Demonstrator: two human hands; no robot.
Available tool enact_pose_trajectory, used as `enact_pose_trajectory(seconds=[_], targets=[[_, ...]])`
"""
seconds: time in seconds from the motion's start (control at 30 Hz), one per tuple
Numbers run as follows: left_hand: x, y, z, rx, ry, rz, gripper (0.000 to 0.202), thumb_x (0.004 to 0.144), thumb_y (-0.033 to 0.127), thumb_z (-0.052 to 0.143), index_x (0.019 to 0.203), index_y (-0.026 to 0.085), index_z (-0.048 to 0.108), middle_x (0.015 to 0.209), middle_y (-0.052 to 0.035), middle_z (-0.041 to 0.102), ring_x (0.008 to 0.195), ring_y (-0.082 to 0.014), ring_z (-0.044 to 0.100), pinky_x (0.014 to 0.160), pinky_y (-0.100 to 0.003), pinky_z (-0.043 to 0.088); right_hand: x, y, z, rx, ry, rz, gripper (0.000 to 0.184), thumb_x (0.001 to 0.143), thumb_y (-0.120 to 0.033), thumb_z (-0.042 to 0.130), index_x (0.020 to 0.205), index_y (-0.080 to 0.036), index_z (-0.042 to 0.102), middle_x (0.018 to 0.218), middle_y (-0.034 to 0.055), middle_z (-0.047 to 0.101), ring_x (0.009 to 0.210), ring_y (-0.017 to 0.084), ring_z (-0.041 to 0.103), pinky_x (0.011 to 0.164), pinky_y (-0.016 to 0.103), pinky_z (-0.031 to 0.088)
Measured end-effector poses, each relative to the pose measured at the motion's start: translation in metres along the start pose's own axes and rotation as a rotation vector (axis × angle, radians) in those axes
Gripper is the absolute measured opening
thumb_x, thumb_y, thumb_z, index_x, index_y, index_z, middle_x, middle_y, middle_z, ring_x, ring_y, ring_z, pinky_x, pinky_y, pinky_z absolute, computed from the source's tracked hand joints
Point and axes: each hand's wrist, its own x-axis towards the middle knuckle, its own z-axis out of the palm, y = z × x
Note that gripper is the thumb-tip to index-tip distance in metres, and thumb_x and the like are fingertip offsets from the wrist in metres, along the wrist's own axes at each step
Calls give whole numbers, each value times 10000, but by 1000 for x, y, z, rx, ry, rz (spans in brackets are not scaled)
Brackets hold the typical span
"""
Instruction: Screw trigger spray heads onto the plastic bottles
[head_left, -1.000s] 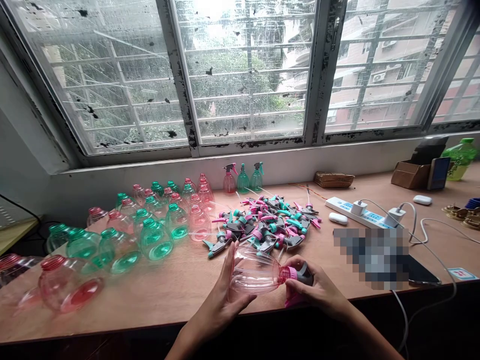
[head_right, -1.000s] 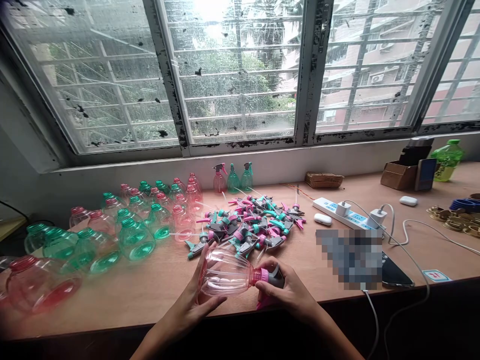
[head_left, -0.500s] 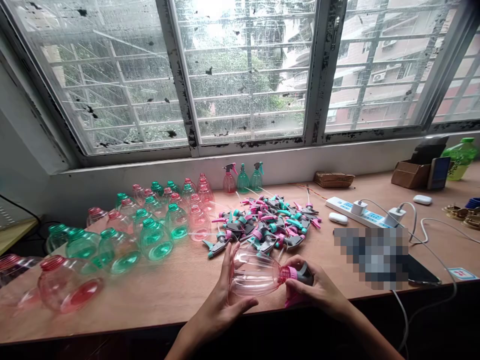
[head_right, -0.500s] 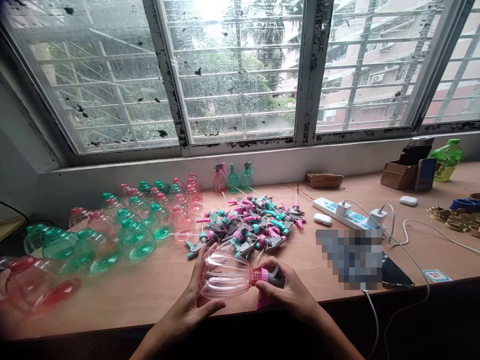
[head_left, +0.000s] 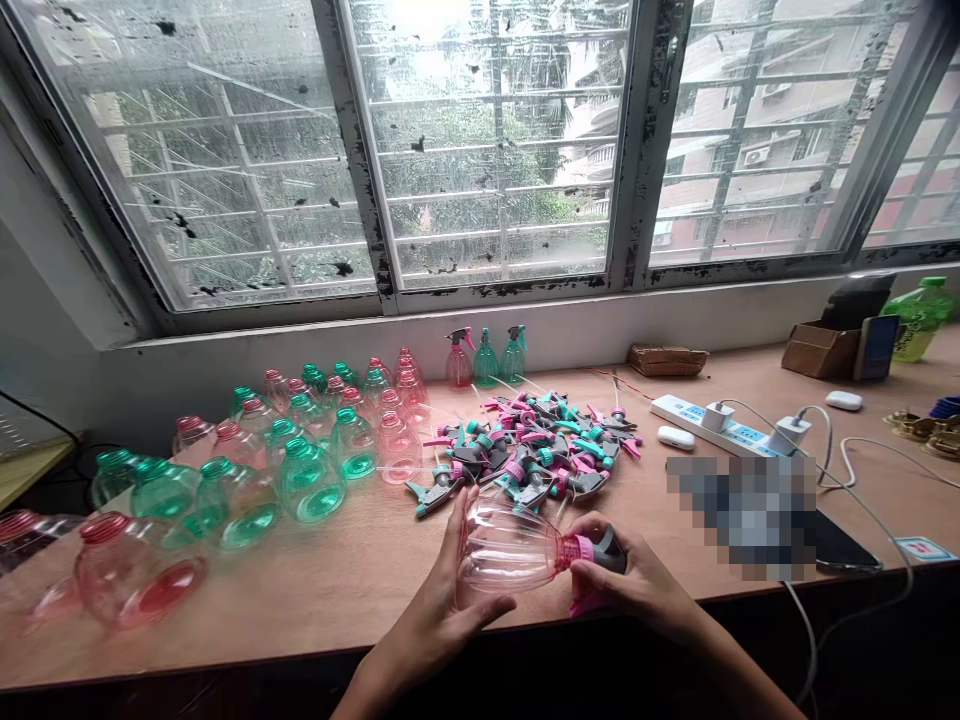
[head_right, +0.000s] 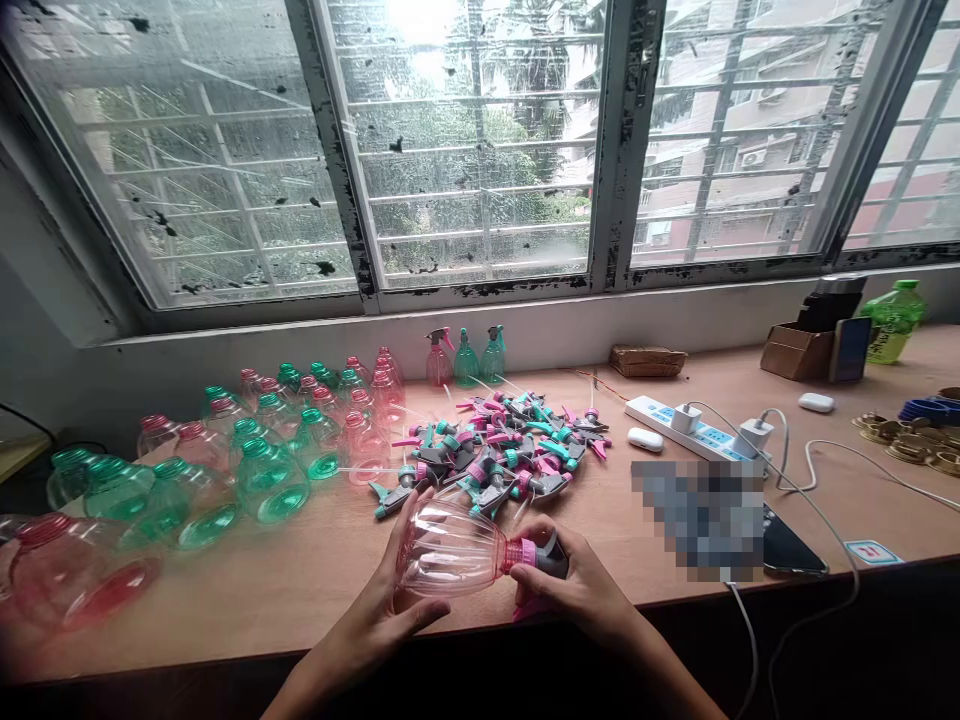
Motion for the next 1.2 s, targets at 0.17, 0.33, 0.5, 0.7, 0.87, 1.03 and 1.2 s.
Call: enact_pose_trajectory(seconds=[0.17,0.33,0.5,0.7,0.87,1.03,1.2], targets=[[0,-2,0,9,-11,-11,983,917,382,708,1590,397,-8,1718,-24,-4,1562,-329,90,1270,-541,93,0,1,0,7,4,-1,311,822,-411,798,978,-187,650,768,-11,686,685,180,616,658,283,477],[0,-8,1,61,22,61,907,958,349,654,1565,487,-6,1716,10,-13,1536,-328,212,1233,-517,260,-1,0,0,13,-16,0,300,834,-412,784,979,-196,635,741,-10,702,669,186,633,648,287,492],[1,-2,-1,57,6,25,1039,897,414,728,1567,470,-63,1717,-5,19,1506,-340,280,1235,-529,247,0,0,-1,2,-4,-1,301,831,-402,788,989,-193,641,768,-10,690,682,184,624,655,284,486],[0,-1,-1,28,0,3,980,918,433,694,1590,403,-18,1717,-16,21,1540,-331,189,1260,-509,190,0,1,0,9,-6,1,302,833,-407,787,987,-193,638,760,-15,693,676,177,627,651,275,480],[1,-4,2,15,9,45,941,952,359,663,1570,465,-39,1716,11,-16,1531,-306,233,1242,-491,260,1,1,-1,15,-16,7,311,834,-410,786,988,-188,633,736,-16,696,657,178,628,644,280,471],[0,1,1,3,1,18,1019,902,386,729,1578,440,-32,1712,-6,27,1522,-308,251,1259,-496,200,2,2,-1,-3,-8,0,312,824,-410,793,985,-184,651,774,-15,677,690,178,618,665,280,470],[-1,8,0,-97,-15,0,940,918,419,703,1579,430,35,1703,-10,77,1542,-301,199,1254,-476,224,1,1,-1,-6,-1,-1,319,817,-417,796,984,-182,660,789,-13,667,704,180,605,676,283,464]])
